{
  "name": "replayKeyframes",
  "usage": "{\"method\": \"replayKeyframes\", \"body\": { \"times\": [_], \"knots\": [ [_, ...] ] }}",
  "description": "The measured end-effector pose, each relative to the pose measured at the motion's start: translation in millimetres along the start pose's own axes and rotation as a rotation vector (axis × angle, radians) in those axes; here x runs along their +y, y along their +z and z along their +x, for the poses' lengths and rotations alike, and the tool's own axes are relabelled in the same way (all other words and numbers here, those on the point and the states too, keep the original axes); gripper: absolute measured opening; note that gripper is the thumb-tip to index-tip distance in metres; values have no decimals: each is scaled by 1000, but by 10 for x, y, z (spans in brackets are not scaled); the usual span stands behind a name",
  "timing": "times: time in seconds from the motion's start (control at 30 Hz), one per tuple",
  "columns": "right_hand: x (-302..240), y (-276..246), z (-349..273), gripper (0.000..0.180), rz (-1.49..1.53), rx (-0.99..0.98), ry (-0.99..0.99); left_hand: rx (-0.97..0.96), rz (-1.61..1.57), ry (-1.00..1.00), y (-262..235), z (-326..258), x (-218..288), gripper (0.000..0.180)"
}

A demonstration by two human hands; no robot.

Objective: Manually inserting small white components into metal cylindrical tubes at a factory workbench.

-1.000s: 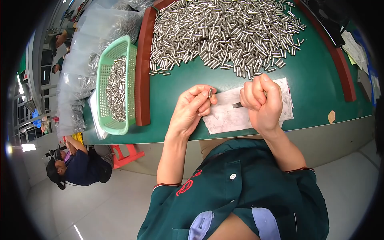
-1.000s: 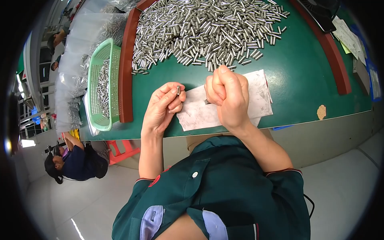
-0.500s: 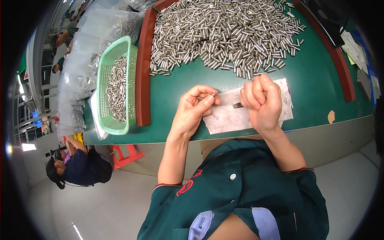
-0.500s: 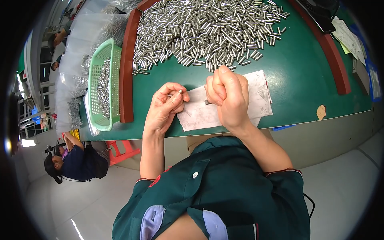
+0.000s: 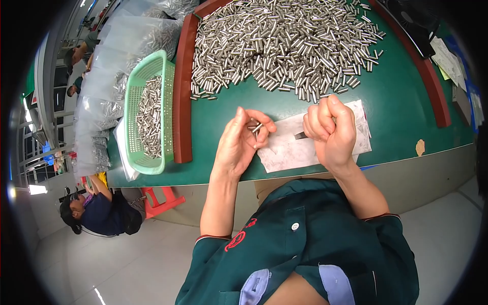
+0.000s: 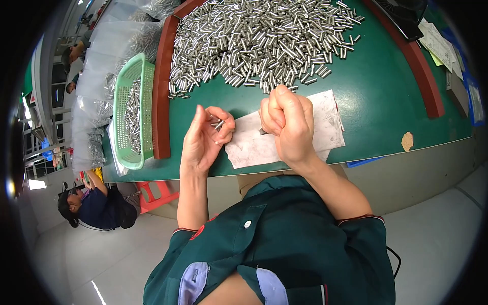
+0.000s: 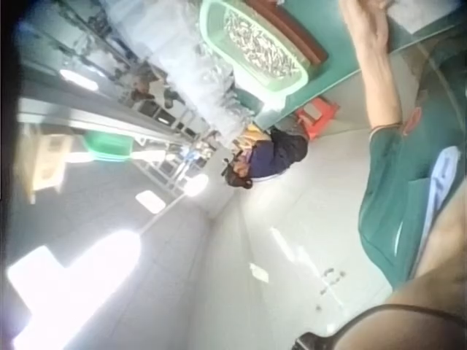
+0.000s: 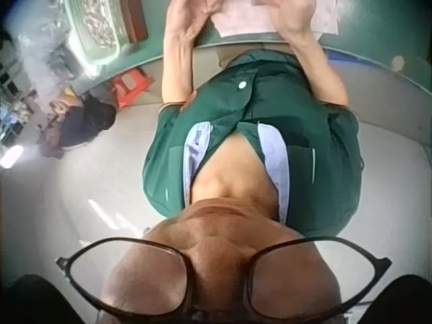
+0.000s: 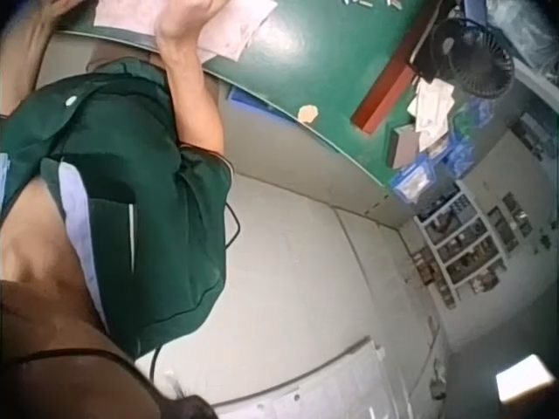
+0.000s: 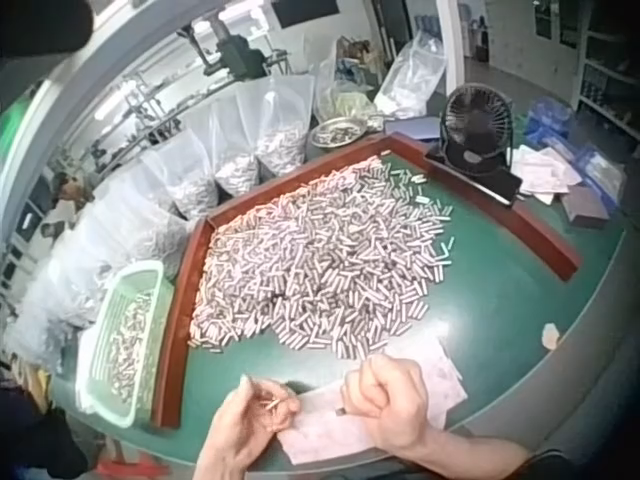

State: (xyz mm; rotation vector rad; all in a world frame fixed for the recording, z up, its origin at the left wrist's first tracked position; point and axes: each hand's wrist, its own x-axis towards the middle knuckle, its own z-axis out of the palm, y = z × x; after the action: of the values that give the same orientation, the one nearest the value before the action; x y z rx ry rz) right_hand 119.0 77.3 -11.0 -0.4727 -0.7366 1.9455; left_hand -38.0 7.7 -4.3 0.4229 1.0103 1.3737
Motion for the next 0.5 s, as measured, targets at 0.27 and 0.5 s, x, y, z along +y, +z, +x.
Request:
{"method": "replayKeyframes", "body": {
  "times": [0.27,0.5],
  "knots": [
    [6,9,1,41,33,13,-9,159,1065,343,184,408,38,12],
    [-1,11,-4,41,49,22,3,94,1509,560,215,453,-9,11]
  ]
}}
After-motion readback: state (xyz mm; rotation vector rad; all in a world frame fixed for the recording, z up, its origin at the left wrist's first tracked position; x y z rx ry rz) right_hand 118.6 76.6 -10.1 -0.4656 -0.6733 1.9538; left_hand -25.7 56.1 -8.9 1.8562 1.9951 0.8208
